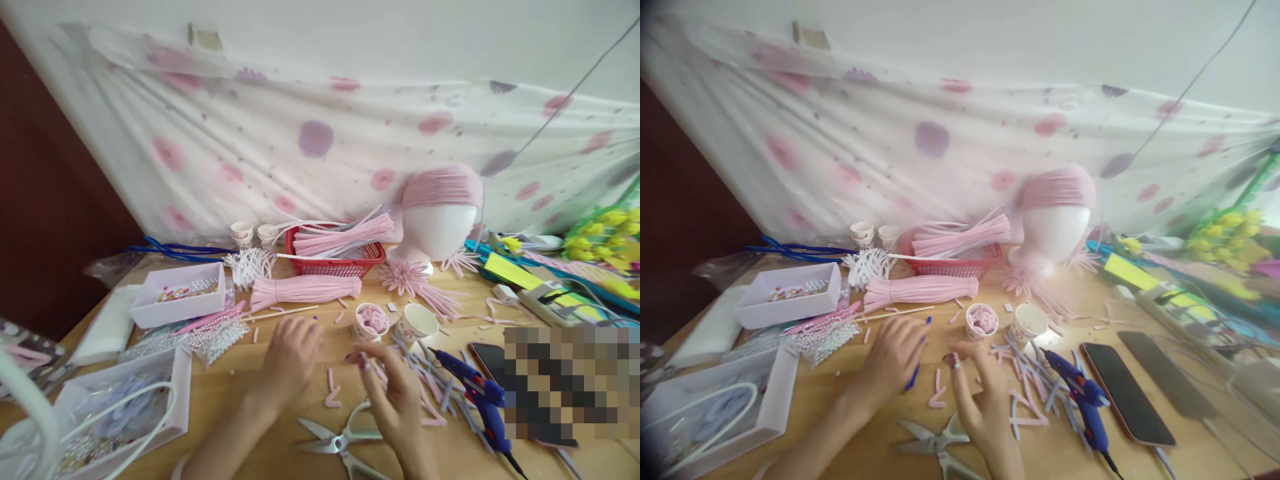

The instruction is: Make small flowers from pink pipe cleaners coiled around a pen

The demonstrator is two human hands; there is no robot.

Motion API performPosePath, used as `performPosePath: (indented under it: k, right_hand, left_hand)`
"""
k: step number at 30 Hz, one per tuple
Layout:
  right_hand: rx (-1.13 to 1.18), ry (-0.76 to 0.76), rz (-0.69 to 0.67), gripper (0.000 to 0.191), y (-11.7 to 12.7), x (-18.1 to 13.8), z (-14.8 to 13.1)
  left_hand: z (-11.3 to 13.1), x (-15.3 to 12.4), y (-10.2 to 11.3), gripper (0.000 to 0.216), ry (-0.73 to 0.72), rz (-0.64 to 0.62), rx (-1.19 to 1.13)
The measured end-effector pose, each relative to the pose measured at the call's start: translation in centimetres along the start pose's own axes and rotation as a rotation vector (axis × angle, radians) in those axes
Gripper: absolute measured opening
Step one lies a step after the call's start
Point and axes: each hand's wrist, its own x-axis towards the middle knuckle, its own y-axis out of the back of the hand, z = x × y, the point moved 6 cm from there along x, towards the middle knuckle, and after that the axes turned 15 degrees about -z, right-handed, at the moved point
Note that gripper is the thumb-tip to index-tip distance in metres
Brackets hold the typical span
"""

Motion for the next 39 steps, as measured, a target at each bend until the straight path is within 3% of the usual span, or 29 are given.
performPosePath:
  k: [2, 5, 10, 15, 19, 21, 26, 31, 34, 36, 39]
  right_hand:
    - [-0.078, -0.053, -0.300, 0.015, -2.4, 0.6, -0.2]
    - [-0.156, -0.123, -0.626, 0.018, -5.5, 0.9, -0.2]
    - [-0.325, -0.220, -0.784, 0.022, -5.9, 1.8, -0.2]
    - [-0.665, -0.192, -0.764, 0.020, -5.9, 8.1, -1.4]
    - [-0.791, -0.159, -0.695, 0.032, -9.0, 13.8, -0.2]
    - [-0.834, -0.150, -0.681, 0.027, -10.5, 15.1, 1.2]
    - [-0.901, -0.154, -0.639, 0.023, -11.0, 15.4, 3.3]
    - [-0.895, -0.147, -0.661, 0.015, -10.7, 15.4, 3.3]
    - [-0.888, -0.149, -0.655, 0.011, -10.7, 15.7, 3.2]
    - [-0.890, -0.143, -0.641, 0.014, -10.8, 15.8, 3.0]
    - [-0.908, -0.129, -0.603, 0.034, -11.0, 15.8, 2.6]
  left_hand:
    - [-3.9, 0.9, -0.1, 0.033, 0.194, 0.047, 0.066]
    - [-7.7, 1.7, -0.6, 0.035, 0.295, 0.085, 0.089]
    - [-10.2, 1.6, -0.7, 0.032, 0.409, 0.125, 0.081]
    - [-10.2, 2.2, -1.1, 0.035, 0.474, 0.091, 0.023]
    - [-10.0, 2.7, -1.6, 0.037, 0.492, 0.084, -0.049]
    - [-10.2, 2.7, -1.6, 0.036, 0.488, 0.093, -0.087]
    - [-10.7, 2.2, -1.2, 0.033, 0.465, 0.141, -0.166]
    - [-11.0, 2.1, -1.0, 0.033, 0.462, 0.183, -0.227]
    - [-11.6, 1.5, -0.8, 0.044, 0.528, 0.234, -0.254]
    - [-12.2, 0.7, -0.7, 0.056, 0.606, 0.274, -0.268]
    - [-12.6, -0.1, -0.5, 0.059, 0.680, 0.303, -0.297]
